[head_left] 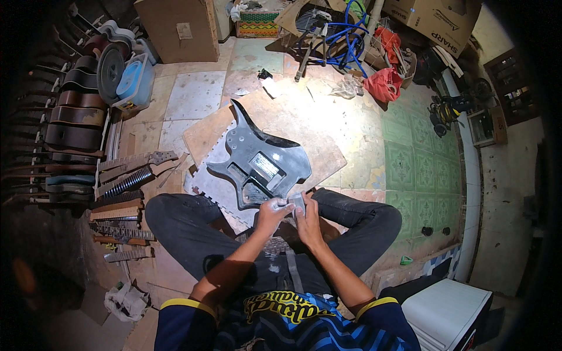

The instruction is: The person sands the surface of a guitar body using a sanding block, applying pressure and moving the block across different sections of the instrument while holding it steady with the other hand.

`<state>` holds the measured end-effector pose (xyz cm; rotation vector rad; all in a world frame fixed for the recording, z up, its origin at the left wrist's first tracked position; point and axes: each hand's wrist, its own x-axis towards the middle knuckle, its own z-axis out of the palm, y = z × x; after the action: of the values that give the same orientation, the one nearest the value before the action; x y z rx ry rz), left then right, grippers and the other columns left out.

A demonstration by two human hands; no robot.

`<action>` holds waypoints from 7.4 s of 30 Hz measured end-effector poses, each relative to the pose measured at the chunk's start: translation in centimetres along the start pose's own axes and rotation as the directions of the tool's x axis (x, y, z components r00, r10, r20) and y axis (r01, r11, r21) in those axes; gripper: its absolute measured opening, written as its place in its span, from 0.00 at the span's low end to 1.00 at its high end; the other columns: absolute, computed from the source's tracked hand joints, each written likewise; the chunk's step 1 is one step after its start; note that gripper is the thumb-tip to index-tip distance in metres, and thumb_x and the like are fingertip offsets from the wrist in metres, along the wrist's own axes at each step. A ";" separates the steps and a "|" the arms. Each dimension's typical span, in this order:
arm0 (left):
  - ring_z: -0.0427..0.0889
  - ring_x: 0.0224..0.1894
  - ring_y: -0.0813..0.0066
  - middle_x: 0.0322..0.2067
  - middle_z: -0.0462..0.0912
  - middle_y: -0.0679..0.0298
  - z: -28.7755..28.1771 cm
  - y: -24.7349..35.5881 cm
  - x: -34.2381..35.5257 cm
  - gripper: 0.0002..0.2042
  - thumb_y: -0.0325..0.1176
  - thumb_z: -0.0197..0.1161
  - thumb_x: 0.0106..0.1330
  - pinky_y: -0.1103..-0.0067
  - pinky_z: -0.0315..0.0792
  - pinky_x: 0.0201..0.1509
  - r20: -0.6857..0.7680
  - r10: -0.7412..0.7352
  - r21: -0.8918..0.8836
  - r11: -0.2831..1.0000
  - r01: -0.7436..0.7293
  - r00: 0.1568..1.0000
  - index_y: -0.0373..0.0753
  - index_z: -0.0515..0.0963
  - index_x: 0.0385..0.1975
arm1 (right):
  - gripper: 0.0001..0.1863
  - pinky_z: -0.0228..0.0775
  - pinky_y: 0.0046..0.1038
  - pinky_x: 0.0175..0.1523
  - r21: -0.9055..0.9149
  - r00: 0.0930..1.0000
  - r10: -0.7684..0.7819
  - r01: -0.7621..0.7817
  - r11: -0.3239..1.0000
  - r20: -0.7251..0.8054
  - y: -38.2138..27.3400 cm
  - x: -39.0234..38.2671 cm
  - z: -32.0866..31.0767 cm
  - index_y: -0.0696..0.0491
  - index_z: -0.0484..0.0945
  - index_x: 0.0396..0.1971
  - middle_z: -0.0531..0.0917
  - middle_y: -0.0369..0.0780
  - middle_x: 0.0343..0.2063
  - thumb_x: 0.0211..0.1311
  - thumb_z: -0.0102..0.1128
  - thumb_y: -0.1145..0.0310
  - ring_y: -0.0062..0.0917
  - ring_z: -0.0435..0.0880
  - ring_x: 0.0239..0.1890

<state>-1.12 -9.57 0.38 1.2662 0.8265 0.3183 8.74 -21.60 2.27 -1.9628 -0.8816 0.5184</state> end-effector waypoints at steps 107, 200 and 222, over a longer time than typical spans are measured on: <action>0.48 0.79 0.40 0.77 0.55 0.45 -5.3 4.6 12.6 0.37 0.57 0.64 0.61 0.41 0.43 0.77 -0.059 0.378 0.969 0.246 -0.038 0.924 0.57 0.69 0.73 | 0.33 0.63 0.49 0.65 -0.424 0.950 -0.060 -0.079 0.902 -0.305 2.9 11.9 -0.3 0.44 0.78 0.63 0.74 0.56 0.56 0.55 0.68 0.83 0.53 0.70 0.58; 0.46 0.80 0.41 0.77 0.54 0.45 -5.1 4.3 12.6 0.37 0.59 0.63 0.62 0.41 0.40 0.77 -0.070 0.380 0.955 0.294 -0.049 0.922 0.57 0.69 0.73 | 0.26 0.62 0.52 0.60 -0.572 0.996 -0.039 -0.012 0.820 -0.077 2.7 9.1 0.1 0.40 0.79 0.61 0.73 0.55 0.57 0.61 0.65 0.72 0.53 0.71 0.57; 0.46 0.80 0.44 0.76 0.56 0.47 -5.0 4.5 13.0 0.37 0.59 0.63 0.61 0.42 0.41 0.78 -0.079 0.394 0.957 0.287 -0.041 0.916 0.57 0.70 0.72 | 0.29 0.62 0.54 0.62 -0.535 0.990 -0.026 -0.051 0.844 -0.136 1.8 10.6 1.1 0.41 0.78 0.62 0.73 0.56 0.56 0.58 0.65 0.75 0.53 0.71 0.58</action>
<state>5.16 3.58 -0.63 2.5674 1.1674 0.2355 15.69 -13.59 0.00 -2.4794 -0.9997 0.1345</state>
